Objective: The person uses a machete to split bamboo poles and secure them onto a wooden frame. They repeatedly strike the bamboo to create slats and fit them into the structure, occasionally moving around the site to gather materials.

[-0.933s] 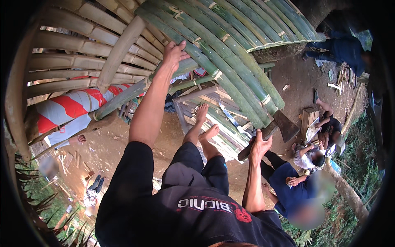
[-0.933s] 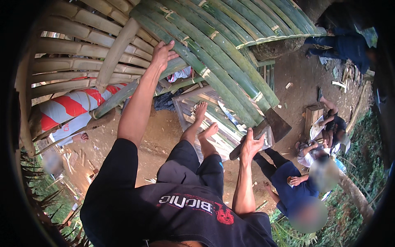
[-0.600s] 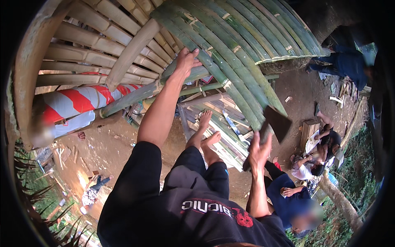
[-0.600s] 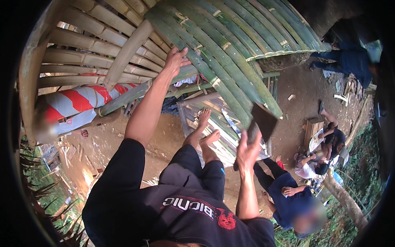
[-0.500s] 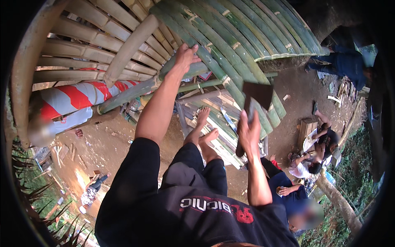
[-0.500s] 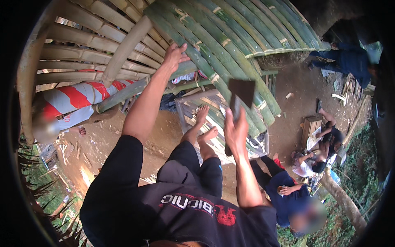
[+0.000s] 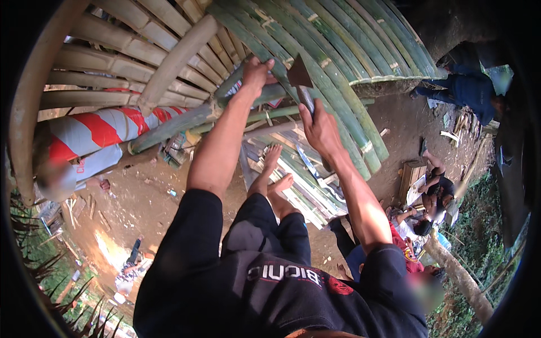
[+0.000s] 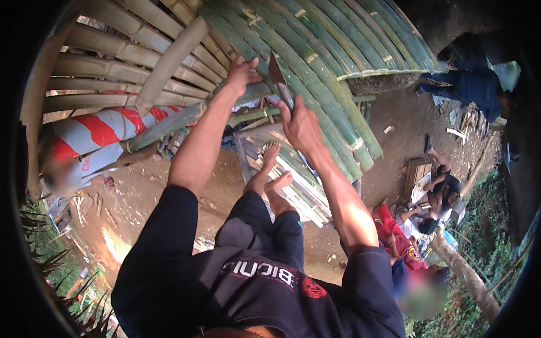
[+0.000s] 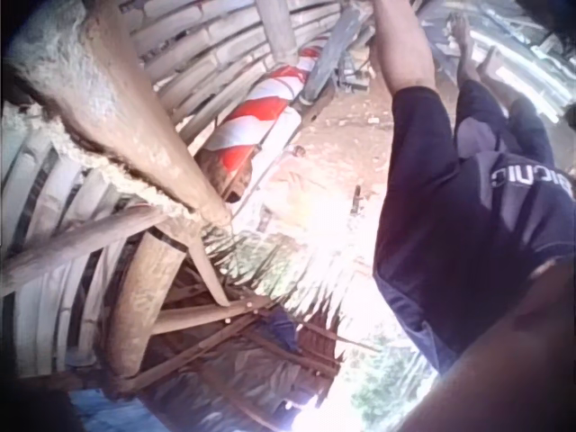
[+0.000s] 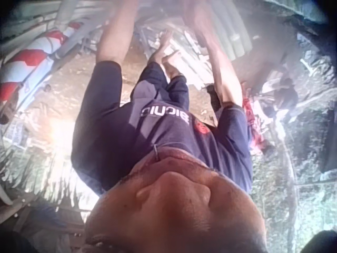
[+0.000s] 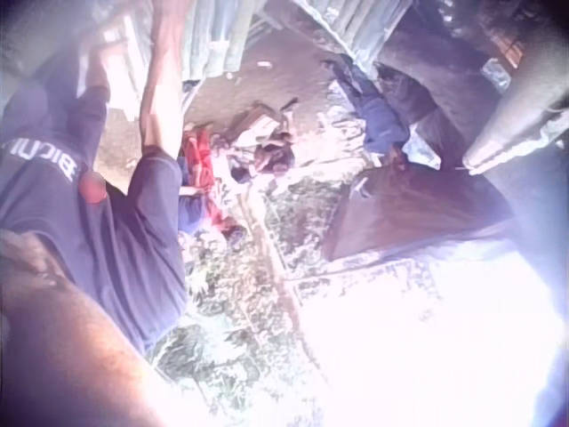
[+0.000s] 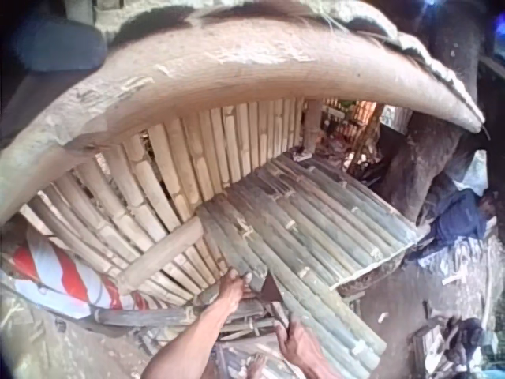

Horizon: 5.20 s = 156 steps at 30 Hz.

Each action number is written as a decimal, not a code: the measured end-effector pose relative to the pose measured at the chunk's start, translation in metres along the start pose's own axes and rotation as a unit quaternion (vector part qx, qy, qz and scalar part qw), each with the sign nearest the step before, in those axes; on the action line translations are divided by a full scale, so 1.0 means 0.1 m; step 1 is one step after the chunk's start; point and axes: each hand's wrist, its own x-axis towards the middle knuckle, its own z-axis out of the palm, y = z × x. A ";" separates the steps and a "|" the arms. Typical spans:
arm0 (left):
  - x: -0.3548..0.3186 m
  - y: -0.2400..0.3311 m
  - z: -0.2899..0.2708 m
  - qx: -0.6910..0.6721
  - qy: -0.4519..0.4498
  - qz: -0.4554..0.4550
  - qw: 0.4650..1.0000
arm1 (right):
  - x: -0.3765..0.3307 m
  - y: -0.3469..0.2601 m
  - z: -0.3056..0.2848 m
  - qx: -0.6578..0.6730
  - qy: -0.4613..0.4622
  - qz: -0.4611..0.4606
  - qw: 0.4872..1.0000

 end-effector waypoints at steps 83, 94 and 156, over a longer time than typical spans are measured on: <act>-3.67 1.66 0.77 0.130 -0.082 0.670 0.726 | -2.23 0.77 0.06 0.305 0.030 0.250 0.919; -0.83 0.79 -0.53 -0.045 0.074 0.178 0.980 | -2.53 1.31 0.21 0.155 0.298 0.226 0.914; 0.69 0.97 -0.92 0.117 0.208 0.272 0.932 | -2.00 1.51 -0.02 0.100 0.428 0.222 0.870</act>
